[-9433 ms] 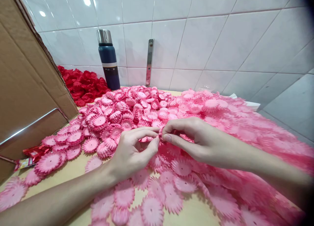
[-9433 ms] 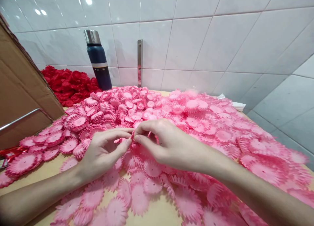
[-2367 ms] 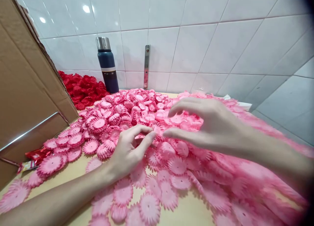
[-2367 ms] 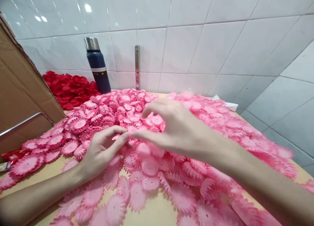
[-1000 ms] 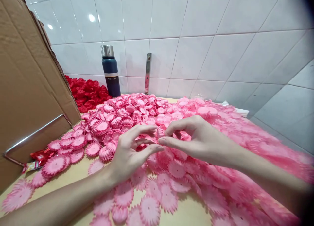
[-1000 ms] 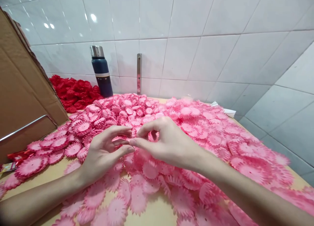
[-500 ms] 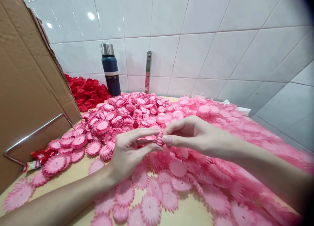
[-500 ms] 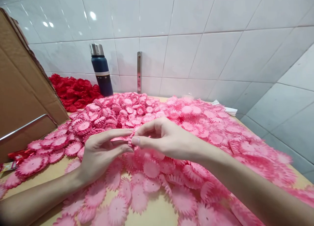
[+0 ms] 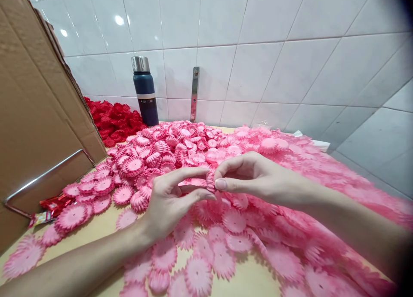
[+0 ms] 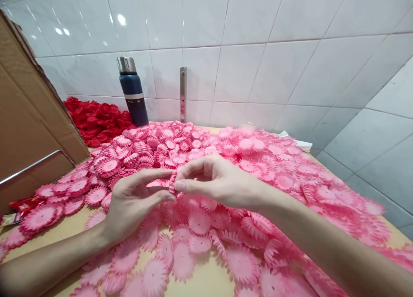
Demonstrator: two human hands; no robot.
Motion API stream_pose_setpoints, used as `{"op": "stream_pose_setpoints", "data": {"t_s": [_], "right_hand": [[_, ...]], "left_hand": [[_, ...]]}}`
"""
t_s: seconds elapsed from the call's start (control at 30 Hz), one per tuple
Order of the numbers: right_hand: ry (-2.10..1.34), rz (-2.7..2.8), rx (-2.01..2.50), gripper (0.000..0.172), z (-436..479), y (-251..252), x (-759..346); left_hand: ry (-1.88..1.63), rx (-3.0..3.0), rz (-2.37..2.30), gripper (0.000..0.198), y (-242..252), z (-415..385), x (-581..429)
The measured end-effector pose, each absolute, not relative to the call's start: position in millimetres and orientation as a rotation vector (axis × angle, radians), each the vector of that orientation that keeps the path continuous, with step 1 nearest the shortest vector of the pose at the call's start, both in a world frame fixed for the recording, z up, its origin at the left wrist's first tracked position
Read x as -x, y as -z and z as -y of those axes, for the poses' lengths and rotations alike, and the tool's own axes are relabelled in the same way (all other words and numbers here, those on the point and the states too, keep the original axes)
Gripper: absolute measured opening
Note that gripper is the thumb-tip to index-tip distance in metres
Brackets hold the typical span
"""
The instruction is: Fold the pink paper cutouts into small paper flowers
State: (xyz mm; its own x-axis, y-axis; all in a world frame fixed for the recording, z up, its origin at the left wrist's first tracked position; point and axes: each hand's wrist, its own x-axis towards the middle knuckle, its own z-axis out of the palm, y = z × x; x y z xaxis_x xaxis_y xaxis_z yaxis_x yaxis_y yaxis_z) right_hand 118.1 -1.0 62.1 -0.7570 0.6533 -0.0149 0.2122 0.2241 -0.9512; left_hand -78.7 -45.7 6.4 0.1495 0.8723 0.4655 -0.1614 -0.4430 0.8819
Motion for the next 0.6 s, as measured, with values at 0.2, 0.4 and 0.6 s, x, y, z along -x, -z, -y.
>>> {"op": "stream_pose_setpoints", "data": {"t_s": [0.2,0.4,0.6], "right_hand": [[-1.462,2.119,0.832,0.016,1.5,-63.0,-116.4],[-1.296,2.154,0.985,0.010,-0.3,-65.9,-118.1],[-1.277,2.097,1.025,0.011,-1.9,-63.8,-115.7]], "left_hand": [[-1.486,-1.621,-0.705,0.030,-10.8,45.6,77.3],[-1.610,-1.471,-0.785,0.013,-14.9,45.0,72.8],[-1.614,-1.476,-0.753,0.014,-11.9,43.4,71.0]]}}
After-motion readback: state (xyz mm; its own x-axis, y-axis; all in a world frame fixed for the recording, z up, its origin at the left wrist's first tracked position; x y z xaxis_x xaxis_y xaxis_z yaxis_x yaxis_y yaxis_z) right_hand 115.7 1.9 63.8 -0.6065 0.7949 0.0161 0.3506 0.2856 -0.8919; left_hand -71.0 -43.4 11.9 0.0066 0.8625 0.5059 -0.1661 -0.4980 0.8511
